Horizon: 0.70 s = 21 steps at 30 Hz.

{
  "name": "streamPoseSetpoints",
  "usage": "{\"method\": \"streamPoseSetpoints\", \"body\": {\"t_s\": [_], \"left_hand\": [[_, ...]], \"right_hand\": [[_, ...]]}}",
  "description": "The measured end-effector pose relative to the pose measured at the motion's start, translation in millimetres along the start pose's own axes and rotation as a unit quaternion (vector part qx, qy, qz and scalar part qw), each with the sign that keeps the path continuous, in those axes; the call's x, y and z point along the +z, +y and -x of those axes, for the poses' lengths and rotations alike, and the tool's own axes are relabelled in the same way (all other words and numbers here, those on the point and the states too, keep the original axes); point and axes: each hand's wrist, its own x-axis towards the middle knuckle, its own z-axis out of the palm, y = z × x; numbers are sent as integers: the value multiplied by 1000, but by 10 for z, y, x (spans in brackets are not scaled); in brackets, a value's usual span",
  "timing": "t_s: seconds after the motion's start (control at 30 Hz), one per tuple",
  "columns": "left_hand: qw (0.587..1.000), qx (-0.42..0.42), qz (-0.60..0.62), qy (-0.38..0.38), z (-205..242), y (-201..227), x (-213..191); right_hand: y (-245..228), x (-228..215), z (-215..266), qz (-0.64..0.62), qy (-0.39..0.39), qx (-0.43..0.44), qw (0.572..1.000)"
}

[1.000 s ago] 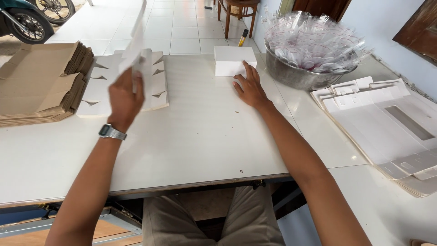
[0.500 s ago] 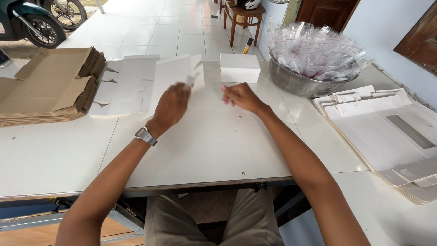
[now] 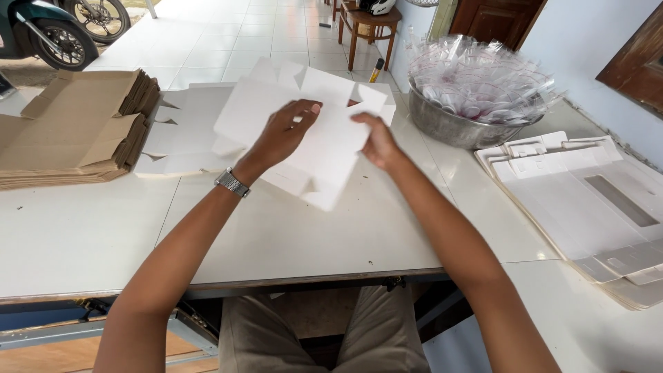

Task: The person assembles a white cardboard box by folding its sides and securing the tabs. They then place the finished box on the table and begin folding another flat cardboard sheet.

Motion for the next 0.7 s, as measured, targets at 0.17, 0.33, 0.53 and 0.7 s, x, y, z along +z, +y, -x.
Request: {"method": "streamPoseSetpoints", "body": {"t_s": [0.17, 0.33, 0.53, 0.7], "left_hand": [[975, 47, -216, 17, 20, -377, -87], [949, 20, -300, -98, 217, -544, 50], [928, 6, -356, -107, 319, -878, 55], [929, 55, -333, -152, 422, -823, 327]], "right_hand": [[-458, -122, 275, 148, 41, 81, 985], [-377, -316, 461, 344, -36, 109, 932], [-53, -773, 629, 532, -114, -94, 834], [170, -1017, 647, 474, -51, -197, 857]]}}
